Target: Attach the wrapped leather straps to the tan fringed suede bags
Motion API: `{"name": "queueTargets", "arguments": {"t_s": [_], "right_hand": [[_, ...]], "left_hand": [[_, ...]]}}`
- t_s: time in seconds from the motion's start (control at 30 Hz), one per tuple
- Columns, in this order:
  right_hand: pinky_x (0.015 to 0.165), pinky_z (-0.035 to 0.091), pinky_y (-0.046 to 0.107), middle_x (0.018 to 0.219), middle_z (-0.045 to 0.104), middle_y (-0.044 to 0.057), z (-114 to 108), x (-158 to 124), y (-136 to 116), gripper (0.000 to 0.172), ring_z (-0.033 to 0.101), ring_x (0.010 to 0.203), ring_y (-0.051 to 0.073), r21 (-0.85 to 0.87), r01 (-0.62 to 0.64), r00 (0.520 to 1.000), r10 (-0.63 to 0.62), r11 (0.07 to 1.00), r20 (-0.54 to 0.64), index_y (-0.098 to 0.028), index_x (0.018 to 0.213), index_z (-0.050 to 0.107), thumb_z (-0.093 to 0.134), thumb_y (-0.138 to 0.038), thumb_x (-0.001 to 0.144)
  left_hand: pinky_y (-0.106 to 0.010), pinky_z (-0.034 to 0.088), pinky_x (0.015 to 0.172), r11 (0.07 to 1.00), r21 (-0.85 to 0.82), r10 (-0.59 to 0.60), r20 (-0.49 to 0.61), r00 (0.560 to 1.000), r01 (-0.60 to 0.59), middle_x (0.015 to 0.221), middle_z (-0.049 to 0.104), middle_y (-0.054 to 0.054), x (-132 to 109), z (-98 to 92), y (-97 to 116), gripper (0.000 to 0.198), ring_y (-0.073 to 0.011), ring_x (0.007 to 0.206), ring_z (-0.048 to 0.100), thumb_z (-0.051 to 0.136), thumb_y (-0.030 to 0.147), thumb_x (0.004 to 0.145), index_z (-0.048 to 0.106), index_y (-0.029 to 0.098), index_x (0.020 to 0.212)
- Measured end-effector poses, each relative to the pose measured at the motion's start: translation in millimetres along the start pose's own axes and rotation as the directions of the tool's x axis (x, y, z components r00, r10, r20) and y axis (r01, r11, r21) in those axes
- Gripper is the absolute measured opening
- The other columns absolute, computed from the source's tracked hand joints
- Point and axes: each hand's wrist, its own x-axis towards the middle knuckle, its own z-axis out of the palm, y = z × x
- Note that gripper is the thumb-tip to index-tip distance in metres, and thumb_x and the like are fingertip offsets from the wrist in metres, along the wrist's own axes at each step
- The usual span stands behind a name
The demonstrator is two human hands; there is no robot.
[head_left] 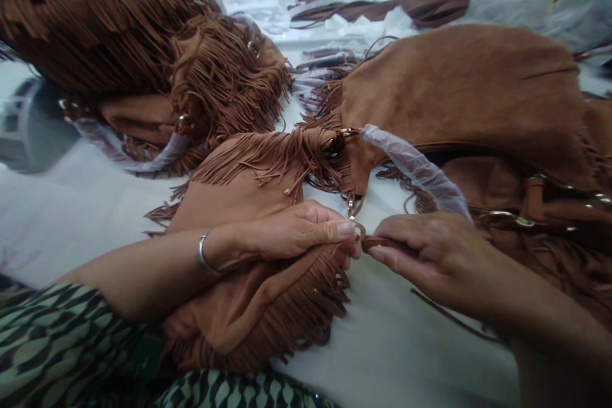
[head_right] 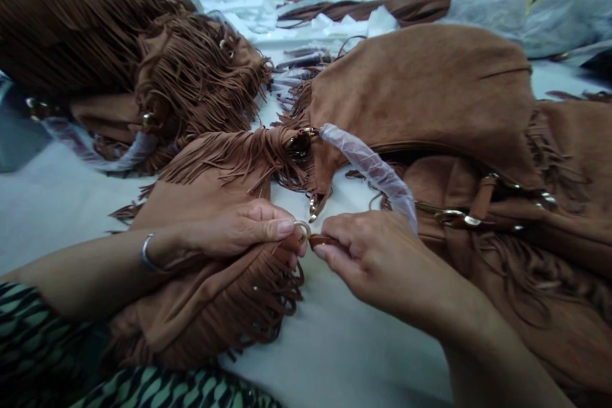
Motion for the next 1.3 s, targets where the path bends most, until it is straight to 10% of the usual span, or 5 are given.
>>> {"name": "queueTargets", "arguments": {"t_s": [0.33,1.07,1.3], "right_hand": [[0.055,0.025,0.031,0.057,0.056,0.002,14,-1,-25,0.027,0.047,0.049,0.016,-0.282,-0.129,0.971,0.063,0.951,-0.23,-0.02,0.064,0.053,0.043,-0.03,0.087],[0.051,0.024,0.032,0.052,0.054,0.001,15,-8,-37,0.024,0.049,0.043,0.018,-0.358,-0.124,0.96,0.022,0.925,-0.278,-0.022,0.062,0.05,0.044,-0.028,0.084],[0.053,0.027,0.031,0.056,0.056,0.001,19,-5,-36,0.025,0.053,0.049,0.018,-0.28,-0.113,0.95,0.021,0.953,-0.312,-0.021,0.066,0.054,0.042,-0.029,0.087]], "left_hand": [[-0.022,0.043,0.081,0.943,0.305,0.129,0.026,0.991,-0.131,0.083,0.063,-0.004,-2,-1.2,6,0.042,-0.012,0.081,0.055,0.052,0.051,0.086,0.065,0.011,0.083],[-0.018,0.039,0.065,0.832,0.504,0.241,0.046,0.969,-0.231,0.07,0.049,0.001,-7,-0.9,9,0.03,-0.0094,0.068,0.044,0.047,0.037,0.089,0.058,0.012,0.078],[-0.019,0.039,0.07,0.955,0.256,0.143,0.052,0.988,-0.151,0.074,0.053,0.0,-5,-6.8,9,0.03,-0.0088,0.071,0.047,0.056,0.039,0.085,0.061,0.01,0.08]]}}
